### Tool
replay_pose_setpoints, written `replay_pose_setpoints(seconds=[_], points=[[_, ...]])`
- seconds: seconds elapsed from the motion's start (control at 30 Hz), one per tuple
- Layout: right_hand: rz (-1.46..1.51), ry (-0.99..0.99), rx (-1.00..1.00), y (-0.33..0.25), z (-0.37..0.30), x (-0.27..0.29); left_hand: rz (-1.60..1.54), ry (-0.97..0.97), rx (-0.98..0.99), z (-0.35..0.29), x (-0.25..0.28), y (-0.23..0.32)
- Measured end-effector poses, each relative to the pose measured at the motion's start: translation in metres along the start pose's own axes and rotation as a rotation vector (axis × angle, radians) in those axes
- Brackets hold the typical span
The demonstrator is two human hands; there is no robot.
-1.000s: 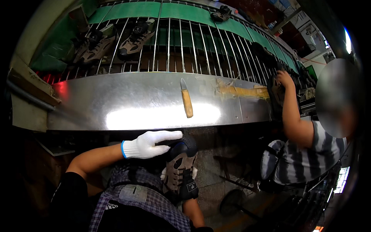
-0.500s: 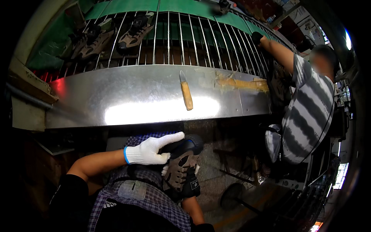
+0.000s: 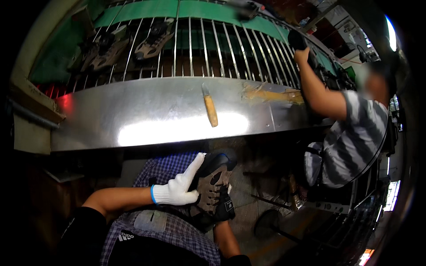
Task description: The person takes shoes from a conveyor belt, scrapes the edges of the soles with a knife, and wipes them with a cloth.
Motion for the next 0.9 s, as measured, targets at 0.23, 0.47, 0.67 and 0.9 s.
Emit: replay_pose_setpoints(seconds=[0.23,0.47,0.67,0.9], points=[[-0.21,0.002,-0.054,0.01,0.03,-0.016,0.166,-0.112,-0.075,0.069,0.061,0.08],[-0.354,0.013,-0.103,0.022,0.045,-0.049,0.237,-0.086,-0.16,0.061,0.084,0.097],[-1.418,0.131,0.116,0.026,0.066,-0.153,0.158,0.093,-0.006,0.05,0.154,0.107],[-2.116,-0.559,0.496,0.049,0.001,-0.267,0.215,-0.048,0.378,0.001,0.222,0.06]])
Point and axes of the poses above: each hand's wrist, its own z-axis towards the middle knuckle, its own x-axis out of the back of the hand, y = z × x, the point moved 3 cm from there along z, towards the middle knuckle, and after that the axes turned 6 degrees about y, right-handed, at the moved point
